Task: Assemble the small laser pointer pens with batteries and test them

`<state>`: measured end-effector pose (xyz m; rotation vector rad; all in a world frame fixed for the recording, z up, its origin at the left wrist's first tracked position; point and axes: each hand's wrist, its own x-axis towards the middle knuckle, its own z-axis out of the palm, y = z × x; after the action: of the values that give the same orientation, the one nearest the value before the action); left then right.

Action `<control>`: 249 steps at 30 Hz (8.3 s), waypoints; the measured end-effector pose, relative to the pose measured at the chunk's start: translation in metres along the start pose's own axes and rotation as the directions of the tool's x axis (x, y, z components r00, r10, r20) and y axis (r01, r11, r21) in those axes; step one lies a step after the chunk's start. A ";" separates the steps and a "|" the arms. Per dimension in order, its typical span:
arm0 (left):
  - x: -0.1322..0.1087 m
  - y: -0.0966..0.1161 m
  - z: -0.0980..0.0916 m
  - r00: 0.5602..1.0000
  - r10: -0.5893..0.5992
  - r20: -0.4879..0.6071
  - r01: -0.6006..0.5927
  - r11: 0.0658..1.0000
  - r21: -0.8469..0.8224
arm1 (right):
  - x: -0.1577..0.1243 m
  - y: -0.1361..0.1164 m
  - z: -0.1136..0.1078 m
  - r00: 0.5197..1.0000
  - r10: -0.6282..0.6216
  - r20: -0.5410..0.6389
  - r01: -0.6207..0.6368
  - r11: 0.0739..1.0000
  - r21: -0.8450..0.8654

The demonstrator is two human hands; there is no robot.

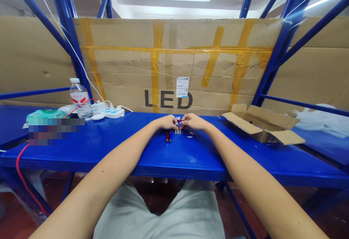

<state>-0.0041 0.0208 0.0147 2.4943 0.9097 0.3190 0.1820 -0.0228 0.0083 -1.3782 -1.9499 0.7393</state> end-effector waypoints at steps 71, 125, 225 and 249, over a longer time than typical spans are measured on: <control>-0.033 -0.020 -0.037 0.854 -0.256 0.453 0.425 0.846 -0.322 | -0.020 -0.026 -0.010 0.999 0.039 -0.034 -0.038 0.999 0.032; -0.010 0.019 0.002 0.942 0.082 -0.324 -0.247 0.825 -0.508 | 0.000 -0.011 0.015 0.932 -0.240 -0.271 0.155 0.941 -0.303; 0.017 -0.021 -0.010 0.985 0.135 -0.105 -0.093 0.938 0.335 | 0.020 0.019 0.002 0.995 -0.091 -0.031 0.064 0.872 -0.485; 0.010 -0.015 0.001 0.970 0.206 -0.128 -0.146 0.918 0.369 | 0.024 0.016 0.009 0.982 -0.183 -0.042 0.121 0.786 -0.606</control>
<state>-0.0043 0.0369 0.0071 2.9333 0.8708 0.4608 0.1785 0.0037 -0.0056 -1.5394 -2.2865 -0.0589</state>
